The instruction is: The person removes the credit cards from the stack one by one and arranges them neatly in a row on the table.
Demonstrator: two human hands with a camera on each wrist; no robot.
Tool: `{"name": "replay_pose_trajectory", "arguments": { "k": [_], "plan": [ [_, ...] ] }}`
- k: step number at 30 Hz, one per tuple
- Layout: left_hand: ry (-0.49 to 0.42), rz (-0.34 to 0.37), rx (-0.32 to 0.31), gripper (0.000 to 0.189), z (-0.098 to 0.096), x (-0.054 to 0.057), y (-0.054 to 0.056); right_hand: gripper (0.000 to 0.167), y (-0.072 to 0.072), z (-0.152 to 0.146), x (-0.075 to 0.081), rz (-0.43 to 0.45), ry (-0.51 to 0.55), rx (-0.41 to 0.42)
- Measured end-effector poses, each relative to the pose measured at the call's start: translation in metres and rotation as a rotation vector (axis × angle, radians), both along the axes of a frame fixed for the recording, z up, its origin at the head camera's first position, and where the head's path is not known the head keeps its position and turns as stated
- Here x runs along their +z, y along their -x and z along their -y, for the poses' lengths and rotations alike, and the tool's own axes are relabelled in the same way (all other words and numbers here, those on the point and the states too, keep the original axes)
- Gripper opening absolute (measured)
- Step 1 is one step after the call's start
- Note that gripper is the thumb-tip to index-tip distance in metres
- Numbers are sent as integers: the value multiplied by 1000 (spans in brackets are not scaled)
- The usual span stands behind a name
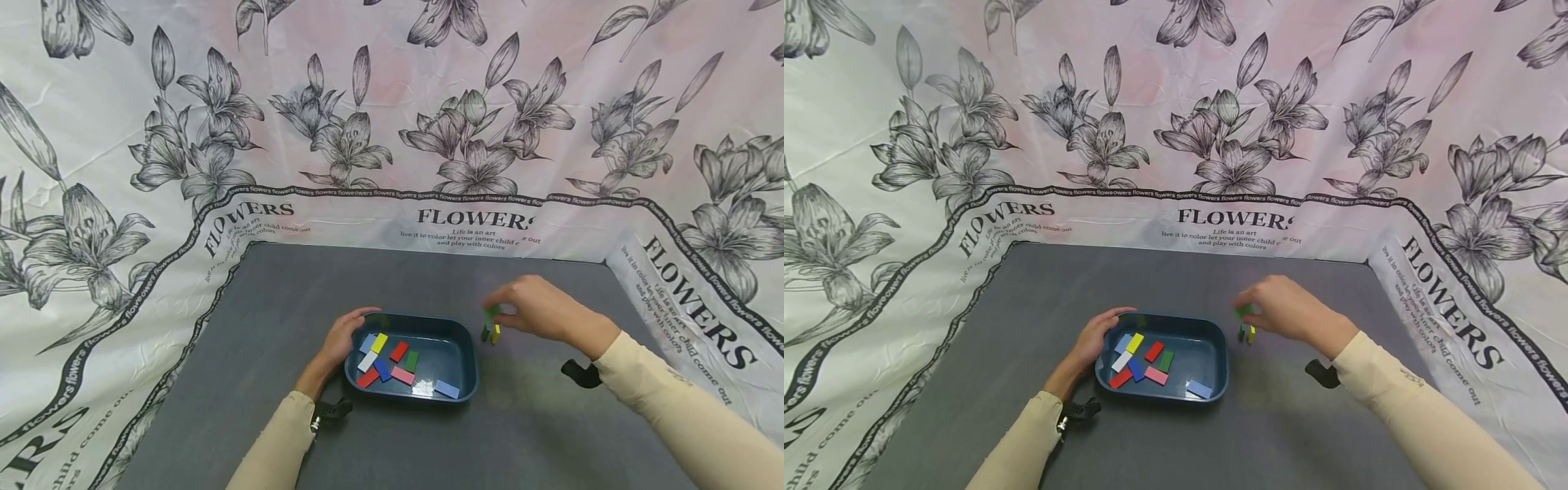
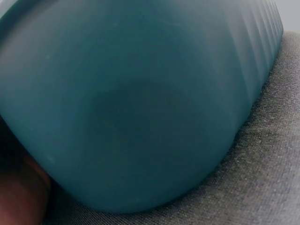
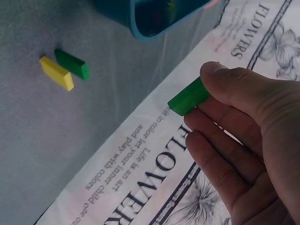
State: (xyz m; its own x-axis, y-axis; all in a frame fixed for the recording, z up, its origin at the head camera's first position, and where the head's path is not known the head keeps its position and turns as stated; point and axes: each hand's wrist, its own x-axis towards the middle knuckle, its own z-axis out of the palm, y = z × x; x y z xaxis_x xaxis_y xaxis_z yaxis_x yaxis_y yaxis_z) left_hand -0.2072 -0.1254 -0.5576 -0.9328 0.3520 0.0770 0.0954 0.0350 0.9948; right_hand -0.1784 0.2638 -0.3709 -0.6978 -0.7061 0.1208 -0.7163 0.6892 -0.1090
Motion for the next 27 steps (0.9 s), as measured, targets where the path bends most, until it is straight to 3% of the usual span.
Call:
{"name": "replay_pose_trajectory", "arguments": {
  "k": [18, 27],
  "plan": [
    [8, 17, 32, 47, -1, 0, -1, 22, -4, -37, -6, 33, 96, -126],
    [16, 22, 35, 47, -2, 1, -1, 22, -4, -53, -22, 52, 145, -186]
  ]
}}
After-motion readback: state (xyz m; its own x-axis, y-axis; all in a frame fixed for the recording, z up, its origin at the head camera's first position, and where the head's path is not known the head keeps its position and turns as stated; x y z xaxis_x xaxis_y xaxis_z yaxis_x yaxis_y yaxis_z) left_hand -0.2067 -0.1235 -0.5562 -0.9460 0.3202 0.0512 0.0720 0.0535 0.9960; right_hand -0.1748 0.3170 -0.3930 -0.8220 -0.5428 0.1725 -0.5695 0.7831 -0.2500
